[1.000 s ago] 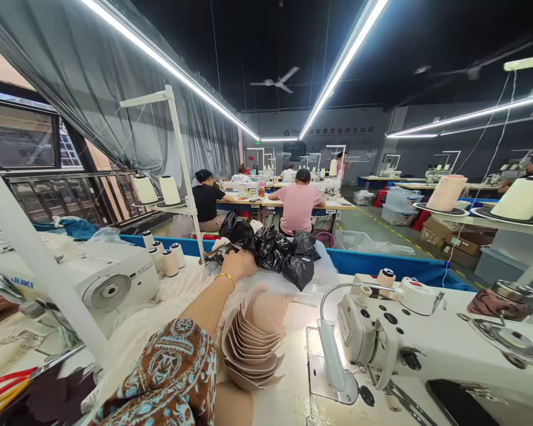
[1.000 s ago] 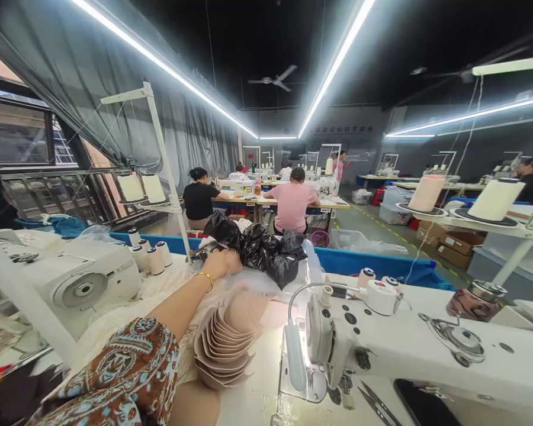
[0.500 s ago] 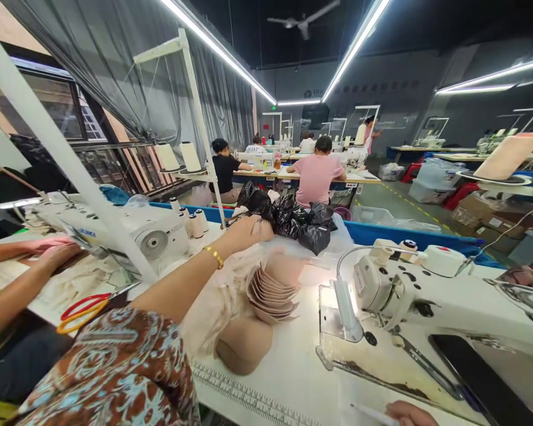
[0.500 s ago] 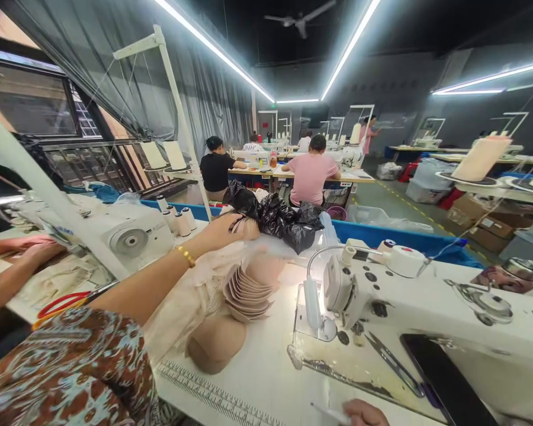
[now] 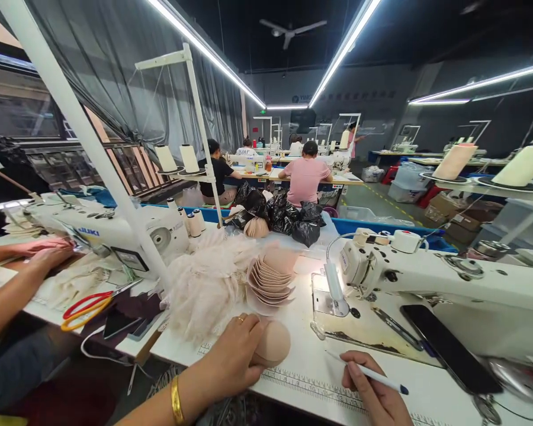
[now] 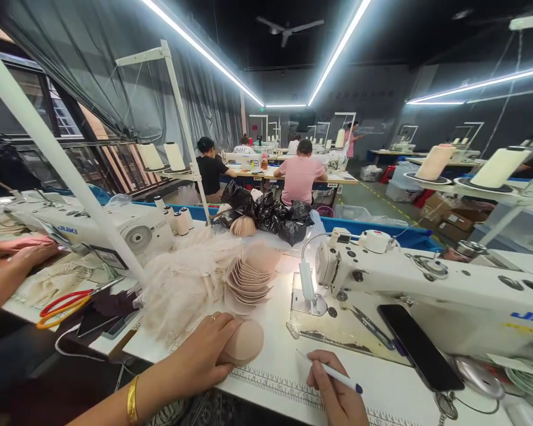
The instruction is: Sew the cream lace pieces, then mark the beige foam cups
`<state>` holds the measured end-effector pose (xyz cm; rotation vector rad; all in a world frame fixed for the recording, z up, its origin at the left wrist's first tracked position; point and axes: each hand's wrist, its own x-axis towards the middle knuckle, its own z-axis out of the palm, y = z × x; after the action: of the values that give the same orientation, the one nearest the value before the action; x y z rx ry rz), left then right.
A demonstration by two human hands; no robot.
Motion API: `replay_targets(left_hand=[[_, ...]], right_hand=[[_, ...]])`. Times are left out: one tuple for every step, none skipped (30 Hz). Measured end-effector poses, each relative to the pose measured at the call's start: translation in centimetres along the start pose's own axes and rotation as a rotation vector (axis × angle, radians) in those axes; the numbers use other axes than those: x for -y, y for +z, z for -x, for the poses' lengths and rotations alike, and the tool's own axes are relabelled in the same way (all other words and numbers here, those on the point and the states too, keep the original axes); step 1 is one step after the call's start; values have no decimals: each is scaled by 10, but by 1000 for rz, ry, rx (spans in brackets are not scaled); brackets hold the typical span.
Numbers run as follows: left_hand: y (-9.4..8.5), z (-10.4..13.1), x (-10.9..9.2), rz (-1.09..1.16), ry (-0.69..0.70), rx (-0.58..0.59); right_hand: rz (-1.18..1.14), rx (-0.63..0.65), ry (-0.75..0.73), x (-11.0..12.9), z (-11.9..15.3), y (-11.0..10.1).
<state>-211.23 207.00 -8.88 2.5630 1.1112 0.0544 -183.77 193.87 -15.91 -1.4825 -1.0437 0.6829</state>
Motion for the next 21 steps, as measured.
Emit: replay_targets(left_hand=[[5, -1, -4, 5, 2, -5], [9, -2, -8, 3, -4, -12], [12, -4, -11, -5, -14, -18], [15, -6, -14, -15, -28, -26], [18, -7, -17, -24, -41, -35], [20, -8, -20, -32, -53, -43], [21, -9, -22, -39, -61, -48], [22, -9, -22, -39, -62, -52], [22, -9, -22, -28, -56, -66], [21, -8, -20, -5, -42, -96], [20, -8, -16, 26, -25, -146], [17, -8, -10, 58, -10, -216], [15, -10, -3, 81, -3, -295], [12, -13, 4, 94, -4, -367], [9, -17, 12, 90, -15, -417], [6, -22, 20, 83, -28, -439], [2, -27, 26, 80, -37, -441], [-1, -32, 32, 85, -40, -430], [-6, -35, 36, 99, -38, -416], [-11, -37, 38, 121, -32, -403], [-16, -36, 39, 151, -25, -392]], right_hand=[[23, 10, -7, 1, 0, 1], [48, 22, -13, 2, 1, 2], [74, 45, -26, 3, 1, 4], [96, 73, -45, 3, 0, 5], [114, 100, -71, 4, 0, 7], [129, 124, -104, 5, -1, 9], [145, 154, -144, 6, -3, 12], [163, 184, -182, 8, -5, 14], [184, 211, -213, 9, -6, 17], [207, 234, -240, 11, -8, 20], [230, 258, -262, 13, -10, 23], [248, 272, -275, 14, -11, 25], [261, 273, -281, 14, -12, 27], [267, 265, -284, 14, -12, 29], [271, 256, -290, 13, -12, 30], [273, 247, -297, 12, -12, 30], [273, 237, -304, 11, -12, 30], [271, 224, -311, 9, -11, 30], [265, 211, -316, 8, -10, 29], [257, 197, -318, 8, -9, 29], [246, 183, -319, 8, -9, 28]])
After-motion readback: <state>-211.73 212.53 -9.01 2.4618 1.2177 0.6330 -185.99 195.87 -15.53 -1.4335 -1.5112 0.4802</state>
